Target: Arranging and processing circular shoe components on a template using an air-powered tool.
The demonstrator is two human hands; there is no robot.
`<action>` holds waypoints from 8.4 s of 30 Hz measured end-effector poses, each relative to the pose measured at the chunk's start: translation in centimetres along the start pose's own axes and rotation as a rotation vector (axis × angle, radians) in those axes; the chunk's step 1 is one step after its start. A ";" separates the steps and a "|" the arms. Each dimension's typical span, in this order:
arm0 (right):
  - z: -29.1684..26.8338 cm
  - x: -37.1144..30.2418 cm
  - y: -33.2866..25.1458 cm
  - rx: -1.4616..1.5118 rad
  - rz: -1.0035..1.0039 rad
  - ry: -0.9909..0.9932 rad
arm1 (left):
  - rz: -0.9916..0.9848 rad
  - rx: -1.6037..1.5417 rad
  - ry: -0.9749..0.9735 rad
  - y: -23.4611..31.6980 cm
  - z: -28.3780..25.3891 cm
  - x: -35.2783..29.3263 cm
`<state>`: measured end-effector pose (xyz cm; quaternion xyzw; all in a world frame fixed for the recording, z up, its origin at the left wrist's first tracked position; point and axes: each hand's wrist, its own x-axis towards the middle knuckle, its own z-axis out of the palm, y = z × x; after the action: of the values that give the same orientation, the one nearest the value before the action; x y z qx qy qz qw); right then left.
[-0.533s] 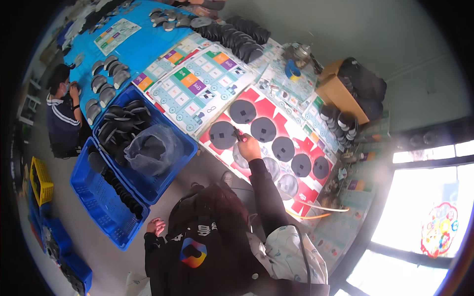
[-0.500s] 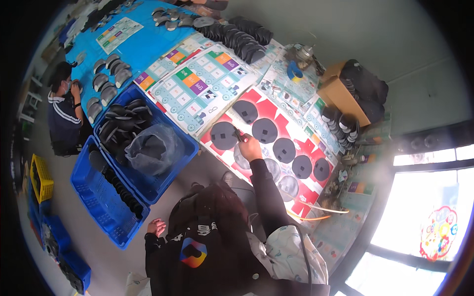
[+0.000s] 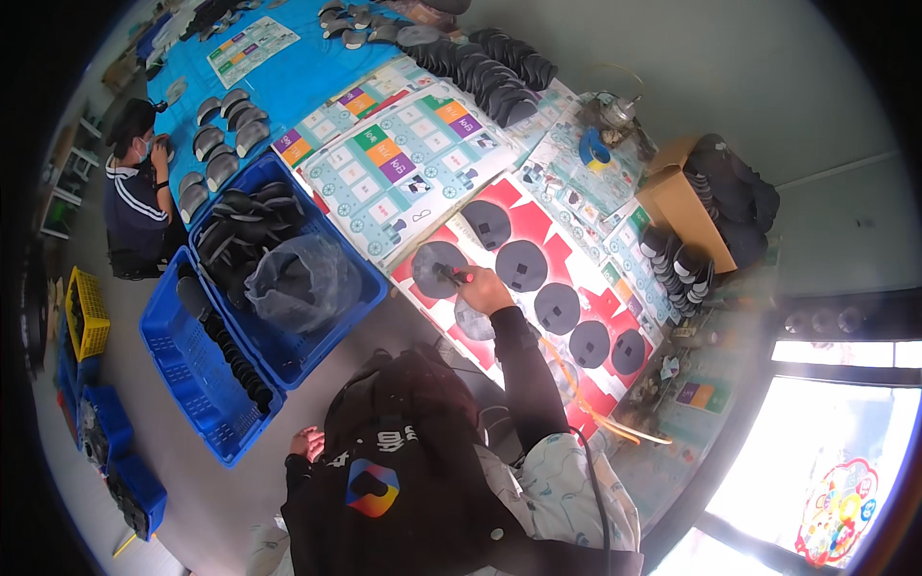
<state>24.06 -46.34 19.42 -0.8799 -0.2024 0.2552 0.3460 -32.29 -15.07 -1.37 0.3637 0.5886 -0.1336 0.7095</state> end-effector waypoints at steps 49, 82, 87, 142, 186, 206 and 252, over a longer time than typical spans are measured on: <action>-0.8 -0.5 3.4 -0.087 0.080 0.275 | -0.031 -0.006 0.015 0.3 4.0 -1.0; -9.3 7.9 9.4 0.004 0.141 0.307 | 0.006 -0.024 0.092 1.0 7.1 -2.9; -9.6 5.9 9.7 -0.017 0.304 0.449 | -0.027 0.121 0.163 0.2 8.1 -2.6; -6.2 4.7 10.2 0.038 0.240 0.267 | 0.011 0.092 0.058 0.7 6.8 -3.1; -6.1 1.9 11.0 0.037 0.243 0.475 | 0.228 0.271 -0.014 -0.7 6.0 -1.6; -5.1 3.3 9.0 0.156 0.297 0.600 | 0.082 0.330 -0.027 0.5 5.8 -2.0; -6.5 2.9 7.2 0.104 0.215 0.359 | 0.004 0.174 0.106 1.4 8.1 -3.4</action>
<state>31.45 -52.94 17.53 -0.9087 -0.0291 0.1399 0.3922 -26.37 -20.38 2.65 0.4317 0.6109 -0.1632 0.6432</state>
